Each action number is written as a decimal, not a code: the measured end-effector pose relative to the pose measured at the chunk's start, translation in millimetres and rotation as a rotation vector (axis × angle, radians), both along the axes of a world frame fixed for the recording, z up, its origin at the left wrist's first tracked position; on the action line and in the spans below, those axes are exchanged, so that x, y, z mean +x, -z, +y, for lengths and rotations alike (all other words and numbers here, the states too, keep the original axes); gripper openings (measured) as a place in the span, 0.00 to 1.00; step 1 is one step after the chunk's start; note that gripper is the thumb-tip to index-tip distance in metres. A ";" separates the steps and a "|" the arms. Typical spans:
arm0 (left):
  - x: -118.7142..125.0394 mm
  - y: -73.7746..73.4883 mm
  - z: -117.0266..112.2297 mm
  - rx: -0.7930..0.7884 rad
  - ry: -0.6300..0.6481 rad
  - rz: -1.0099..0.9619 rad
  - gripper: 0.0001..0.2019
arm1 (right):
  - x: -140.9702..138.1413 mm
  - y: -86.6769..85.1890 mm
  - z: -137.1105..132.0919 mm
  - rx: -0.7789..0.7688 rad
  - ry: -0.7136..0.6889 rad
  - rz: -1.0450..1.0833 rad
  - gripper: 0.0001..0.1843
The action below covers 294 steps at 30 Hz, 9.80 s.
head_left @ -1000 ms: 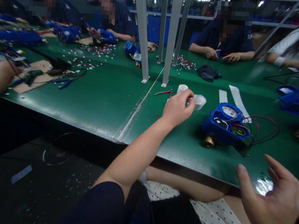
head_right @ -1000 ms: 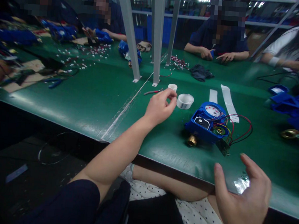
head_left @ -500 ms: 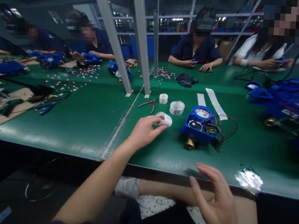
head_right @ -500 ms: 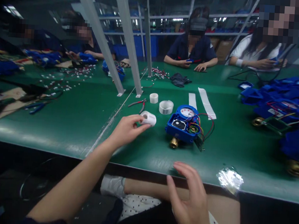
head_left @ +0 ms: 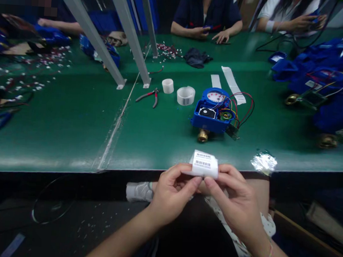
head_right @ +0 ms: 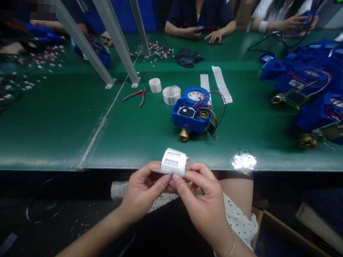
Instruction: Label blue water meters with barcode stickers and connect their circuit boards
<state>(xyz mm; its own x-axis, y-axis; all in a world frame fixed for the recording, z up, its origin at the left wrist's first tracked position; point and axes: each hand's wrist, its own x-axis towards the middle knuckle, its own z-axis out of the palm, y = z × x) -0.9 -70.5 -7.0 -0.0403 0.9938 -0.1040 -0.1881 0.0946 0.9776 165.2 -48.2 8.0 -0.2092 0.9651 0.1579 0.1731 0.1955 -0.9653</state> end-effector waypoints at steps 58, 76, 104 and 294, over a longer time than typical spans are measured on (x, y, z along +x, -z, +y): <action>-5.7 6.2 -4.4 -0.071 0.021 -0.135 0.12 | 0.2 23.6 -15.7 -0.104 0.016 0.046 0.07; -9.3 6.3 -14.0 0.057 -0.004 -0.035 0.06 | 9.0 8.8 -1.1 0.440 -0.011 -0.278 0.13; -42.5 4.7 -2.1 0.910 -0.135 1.390 0.03 | 18.6 12.3 4.4 -0.354 0.178 0.269 0.10; -10.7 -20.9 1.3 0.277 -0.059 0.300 0.08 | -13.1 -36.0 32.9 0.674 0.050 -0.299 0.10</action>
